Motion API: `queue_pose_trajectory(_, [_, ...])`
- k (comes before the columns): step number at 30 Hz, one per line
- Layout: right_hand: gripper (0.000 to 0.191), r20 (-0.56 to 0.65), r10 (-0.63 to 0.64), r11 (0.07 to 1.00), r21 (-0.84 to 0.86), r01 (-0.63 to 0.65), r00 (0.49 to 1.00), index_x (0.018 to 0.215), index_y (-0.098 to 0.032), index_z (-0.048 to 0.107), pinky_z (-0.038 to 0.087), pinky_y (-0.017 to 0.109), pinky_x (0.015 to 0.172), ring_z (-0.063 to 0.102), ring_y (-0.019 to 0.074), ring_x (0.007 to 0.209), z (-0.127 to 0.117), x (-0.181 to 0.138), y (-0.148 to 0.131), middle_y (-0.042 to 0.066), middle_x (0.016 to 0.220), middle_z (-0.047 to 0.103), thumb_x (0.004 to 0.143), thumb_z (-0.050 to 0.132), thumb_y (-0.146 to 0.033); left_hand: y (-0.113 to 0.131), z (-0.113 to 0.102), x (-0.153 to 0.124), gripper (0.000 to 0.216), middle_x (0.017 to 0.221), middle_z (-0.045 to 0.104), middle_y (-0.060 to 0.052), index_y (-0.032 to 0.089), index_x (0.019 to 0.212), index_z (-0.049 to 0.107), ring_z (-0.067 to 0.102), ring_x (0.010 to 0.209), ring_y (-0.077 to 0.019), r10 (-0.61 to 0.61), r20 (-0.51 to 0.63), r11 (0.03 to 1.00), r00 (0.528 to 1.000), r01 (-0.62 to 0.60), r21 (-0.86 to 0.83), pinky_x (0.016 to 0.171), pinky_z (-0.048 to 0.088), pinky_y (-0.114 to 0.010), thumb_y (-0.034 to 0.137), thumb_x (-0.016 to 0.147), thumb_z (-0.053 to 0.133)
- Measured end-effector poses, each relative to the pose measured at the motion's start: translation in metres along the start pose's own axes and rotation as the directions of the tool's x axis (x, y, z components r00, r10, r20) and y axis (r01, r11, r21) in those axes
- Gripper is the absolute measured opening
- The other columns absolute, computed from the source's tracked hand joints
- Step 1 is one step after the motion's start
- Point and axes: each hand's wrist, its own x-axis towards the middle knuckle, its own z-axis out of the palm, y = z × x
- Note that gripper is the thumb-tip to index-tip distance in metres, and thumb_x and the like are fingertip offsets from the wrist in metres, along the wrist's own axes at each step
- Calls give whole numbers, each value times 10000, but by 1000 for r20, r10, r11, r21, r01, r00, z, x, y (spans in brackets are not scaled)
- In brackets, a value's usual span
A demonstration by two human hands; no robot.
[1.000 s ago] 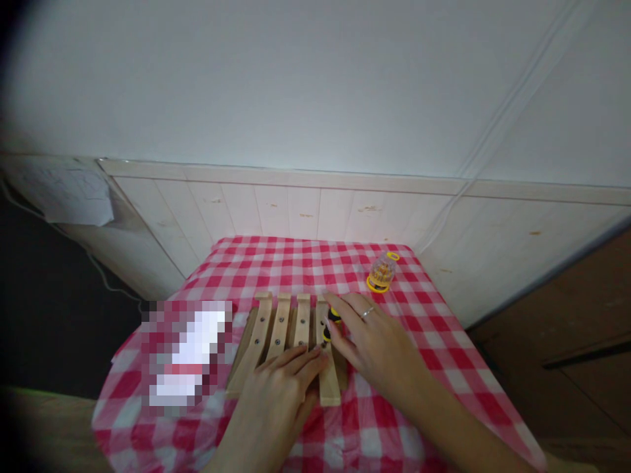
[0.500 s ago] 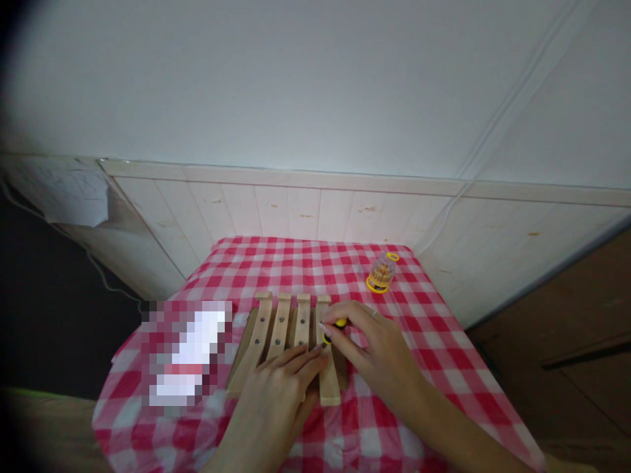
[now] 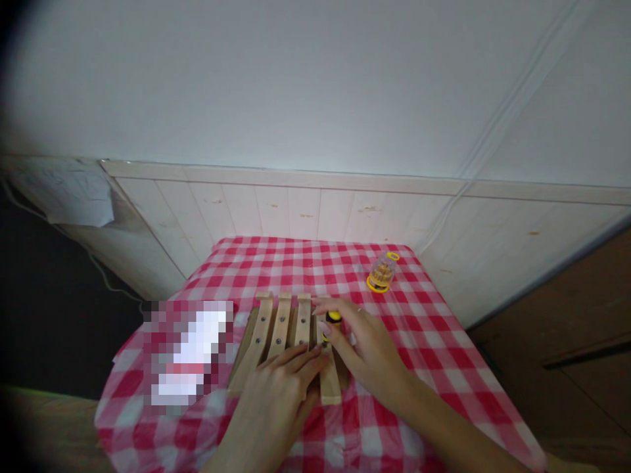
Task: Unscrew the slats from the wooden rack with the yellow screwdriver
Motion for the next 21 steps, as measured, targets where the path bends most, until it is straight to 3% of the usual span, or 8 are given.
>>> queue_pose_trajectory(4, [225, -55, -44, 997, -68, 40, 998, 1063, -274, 737, 592, 381, 820, 718, 222, 942, -4, 7, 0, 73, 1021, 754, 959, 537, -273, -1, 2, 0, 455, 1295, 671, -62, 152, 1246, 669, 618, 1205, -290, 15, -6, 1000, 1000, -15, 4, 1014, 522, -461, -8, 826, 601])
queue_pose_trajectory(7, [291, -23, -40, 994, -100, 38, 999, 1173, -288, 722, 602, 368, 778, 713, 211, 911, -10, 10, 0, 72, 1003, 745, 965, 521, -258, -3, 3, 0, 458, 1286, 677, -66, 143, 1230, 675, 621, 1201, -293, 16, -11, 1000, 1000, -16, 9, 1005, 528, -463, -20, 810, 593])
queue_pose_trajectory(13, [459, 58, -49, 991, -119, 55, 997, 1395, -299, 546, 559, 448, 949, 653, 238, 1172, -18, 6, 0, 77, 1276, 696, 963, 446, -179, -5, 6, -1, 438, 1277, 683, -57, 175, 1202, 693, 632, 1186, -284, 47, -57, 999, 997, -47, 10, 1001, 535, -445, -7, 815, 597])
queue_pose_trajectory(21, [264, -29, -74, 997, -9, 74, 997, 1151, -262, 700, 603, 375, 883, 731, 226, 1023, -2, 5, 1, 70, 1128, 767, 919, 582, -217, -6, 6, -2, 454, 1265, 690, -71, 147, 1250, 666, 630, 1186, -299, 44, -41, 999, 998, -43, 25, 986, 545, -454, 5, 824, 602])
